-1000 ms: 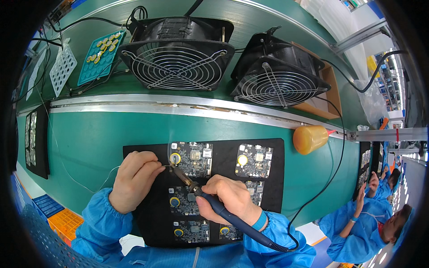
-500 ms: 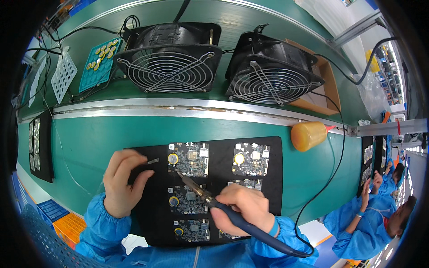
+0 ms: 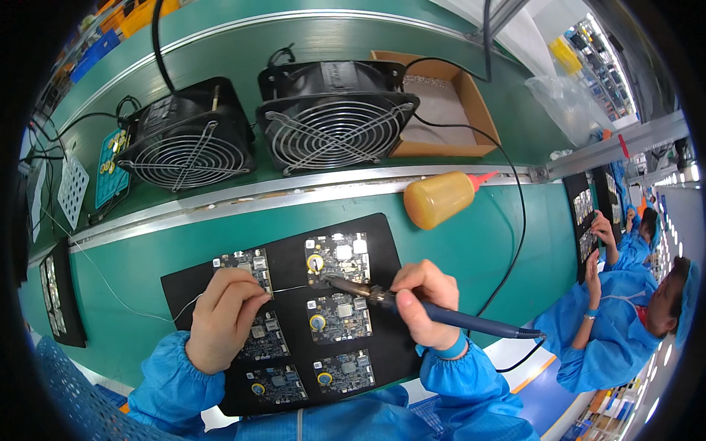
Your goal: The person solders circuit boards using a soldering iron and solder wire, applies liquid onto the boards from a squeeze bottle, places small circular components onto the boards by hand, and solders them in place.
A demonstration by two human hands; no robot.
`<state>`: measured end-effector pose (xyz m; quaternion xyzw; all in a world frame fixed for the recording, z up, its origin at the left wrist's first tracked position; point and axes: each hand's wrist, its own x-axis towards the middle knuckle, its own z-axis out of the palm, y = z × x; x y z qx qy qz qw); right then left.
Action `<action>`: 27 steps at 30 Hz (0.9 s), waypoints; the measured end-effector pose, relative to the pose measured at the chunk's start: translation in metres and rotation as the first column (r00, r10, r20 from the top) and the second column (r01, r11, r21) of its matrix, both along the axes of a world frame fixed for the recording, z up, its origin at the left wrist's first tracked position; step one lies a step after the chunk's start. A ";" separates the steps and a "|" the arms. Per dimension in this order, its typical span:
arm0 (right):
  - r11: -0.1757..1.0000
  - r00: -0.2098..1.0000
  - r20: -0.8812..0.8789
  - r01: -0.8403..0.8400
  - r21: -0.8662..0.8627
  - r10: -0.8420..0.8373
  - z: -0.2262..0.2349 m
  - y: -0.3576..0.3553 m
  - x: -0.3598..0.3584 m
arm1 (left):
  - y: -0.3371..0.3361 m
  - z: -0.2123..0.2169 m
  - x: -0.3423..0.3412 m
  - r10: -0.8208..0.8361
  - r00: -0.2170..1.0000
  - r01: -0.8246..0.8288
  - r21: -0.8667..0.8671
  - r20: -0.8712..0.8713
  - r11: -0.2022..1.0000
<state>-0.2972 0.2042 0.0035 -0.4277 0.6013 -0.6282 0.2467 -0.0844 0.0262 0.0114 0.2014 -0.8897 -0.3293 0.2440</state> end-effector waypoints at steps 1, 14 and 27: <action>1.000 0.998 -0.061 -0.020 0.007 0.020 -0.001 -0.002 -0.001 | 0.001 -0.002 -0.004 -0.013 1.000 0.013 -0.007 0.005 1.000; 0.999 0.990 -0.142 -0.032 -0.036 0.026 -0.009 -0.007 -0.006 | 0.005 -0.011 -0.023 -0.018 1.000 0.020 -0.070 0.024 0.997; 0.998 0.982 -0.177 -0.066 -0.008 0.063 -0.010 -0.011 -0.004 | 0.006 -0.008 -0.023 -0.017 1.000 0.018 -0.057 0.008 0.998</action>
